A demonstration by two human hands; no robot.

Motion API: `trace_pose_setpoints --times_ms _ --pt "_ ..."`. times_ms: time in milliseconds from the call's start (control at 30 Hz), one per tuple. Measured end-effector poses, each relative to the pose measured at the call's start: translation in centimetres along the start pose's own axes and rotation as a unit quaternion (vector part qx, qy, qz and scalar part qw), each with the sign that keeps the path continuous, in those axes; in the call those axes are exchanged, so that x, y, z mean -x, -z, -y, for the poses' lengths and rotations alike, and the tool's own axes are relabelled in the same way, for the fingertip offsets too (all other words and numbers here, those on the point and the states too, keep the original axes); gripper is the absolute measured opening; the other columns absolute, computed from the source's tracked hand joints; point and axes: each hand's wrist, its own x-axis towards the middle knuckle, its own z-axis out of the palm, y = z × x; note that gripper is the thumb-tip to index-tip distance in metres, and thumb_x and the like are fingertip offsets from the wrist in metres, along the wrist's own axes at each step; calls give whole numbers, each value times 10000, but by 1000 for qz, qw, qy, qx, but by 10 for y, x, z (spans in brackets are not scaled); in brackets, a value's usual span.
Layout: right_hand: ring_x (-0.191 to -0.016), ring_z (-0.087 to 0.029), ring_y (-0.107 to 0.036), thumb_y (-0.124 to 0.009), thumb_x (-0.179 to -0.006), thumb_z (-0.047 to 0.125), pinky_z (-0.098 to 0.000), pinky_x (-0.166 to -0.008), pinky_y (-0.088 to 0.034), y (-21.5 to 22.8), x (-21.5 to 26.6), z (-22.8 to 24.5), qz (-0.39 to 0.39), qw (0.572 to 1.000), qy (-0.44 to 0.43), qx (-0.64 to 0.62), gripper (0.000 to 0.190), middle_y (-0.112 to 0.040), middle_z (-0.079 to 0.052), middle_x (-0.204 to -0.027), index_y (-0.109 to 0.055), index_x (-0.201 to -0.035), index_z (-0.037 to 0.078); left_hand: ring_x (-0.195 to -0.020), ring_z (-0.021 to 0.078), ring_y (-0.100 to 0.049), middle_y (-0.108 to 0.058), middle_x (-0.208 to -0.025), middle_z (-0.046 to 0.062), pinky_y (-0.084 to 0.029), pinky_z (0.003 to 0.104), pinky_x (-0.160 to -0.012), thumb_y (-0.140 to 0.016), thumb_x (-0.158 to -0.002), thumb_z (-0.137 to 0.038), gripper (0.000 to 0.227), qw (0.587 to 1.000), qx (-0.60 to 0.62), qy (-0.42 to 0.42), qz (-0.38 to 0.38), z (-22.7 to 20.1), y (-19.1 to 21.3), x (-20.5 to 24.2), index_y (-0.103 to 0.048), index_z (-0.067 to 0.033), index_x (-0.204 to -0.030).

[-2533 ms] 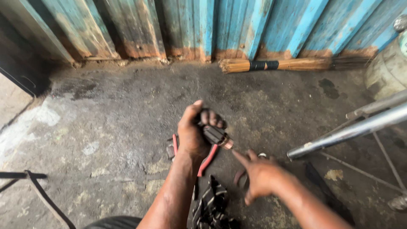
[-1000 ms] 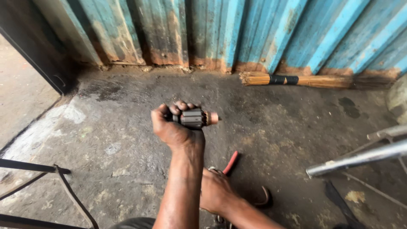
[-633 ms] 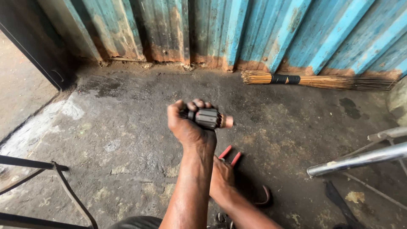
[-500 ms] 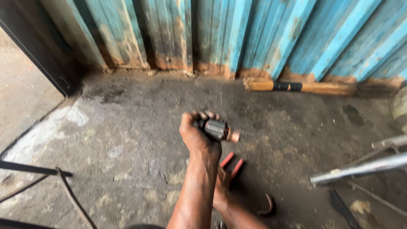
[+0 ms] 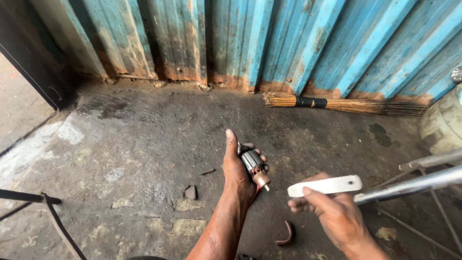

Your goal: The person is seated on the ground and uses a metal file to scrape and clean the copper windings on a cylindrical motor armature. They rotate the component and repeatedly file the same area.

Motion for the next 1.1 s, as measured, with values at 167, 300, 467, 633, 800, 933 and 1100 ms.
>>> trace_pose_setpoints --times_ms 167,300,467,633,800,933,1100 --pt "-770 -227 -763 -627 -945 95 -354 -671 -654 -17 2 -26 -48 977 202 54 225 -774 -165 -899 -637 -1152 9 -572 216 -640 -658 -743 116 -541 373 -480 -418 -878 -649 712 994 -11 49 96 22 -6 1 -645 -25 -1136" --pt "-722 -267 -757 -717 -936 66 -364 -616 -633 -10 -10 -37 -112 978 148 98 143 -787 -209 -849 -716 -1007 -58 -673 220 -665 -698 -877 145 -569 384 -565 -439 -857 -335 539 984 -27 33 172 35 -7 -3 -615 -50 -1279" --pt "-829 -220 -780 -678 -941 36 -318 -727 -669 -14 -13 -23 -78 968 233 56 218 -742 -190 -914 -553 -1093 -57 -809 173 -677 -684 -1107 133 -594 344 -659 -524 -1020 -268 519 982 -44 -33 183 40 -10 1 -458 -73 -1497" --pt "-791 -206 -777 -613 -957 40 -300 -688 -652 -26 -2 -13 -74 961 238 120 262 -766 -187 -900 -583 -1205 -38 -698 151 -649 -666 -976 94 -550 304 -507 -502 -1012 -401 602 980 -72 -26 182 41 -14 15 -412 -167 -1559" --pt "-872 -213 -798 -617 -980 51 -295 -711 -645 -27 5 -13 -67 954 256 140 168 -792 -182 -929 -624 -1116 -49 -660 149 -636 -638 -873 76 -521 297 -465 -514 -1006 -417 624 982 -40 -47 178 37 -15 12 -412 -154 -1563" --pt "-927 -207 -783 -622 -989 54 -300 -808 -657 -33 8 -17 -54 954 266 126 174 -775 -177 -960 -623 -1129 -50 -650 150 -634 -637 -860 71 -524 302 -481 -511 -1006 -410 603 983 -36 -42 176 38 -14 14 -428 -165 -1550" --pt "-916 -187 -777 -631 -982 76 -290 -804 -652 -36 7 -15 -76 955 252 138 198 -768 -163 -973 -613 -1138 -45 -649 145 -635 -634 -856 64 -528 306 -487 -509 -1004 -404 583 983 -46 -38 172 37 -15 14 -449 -170 -1534"
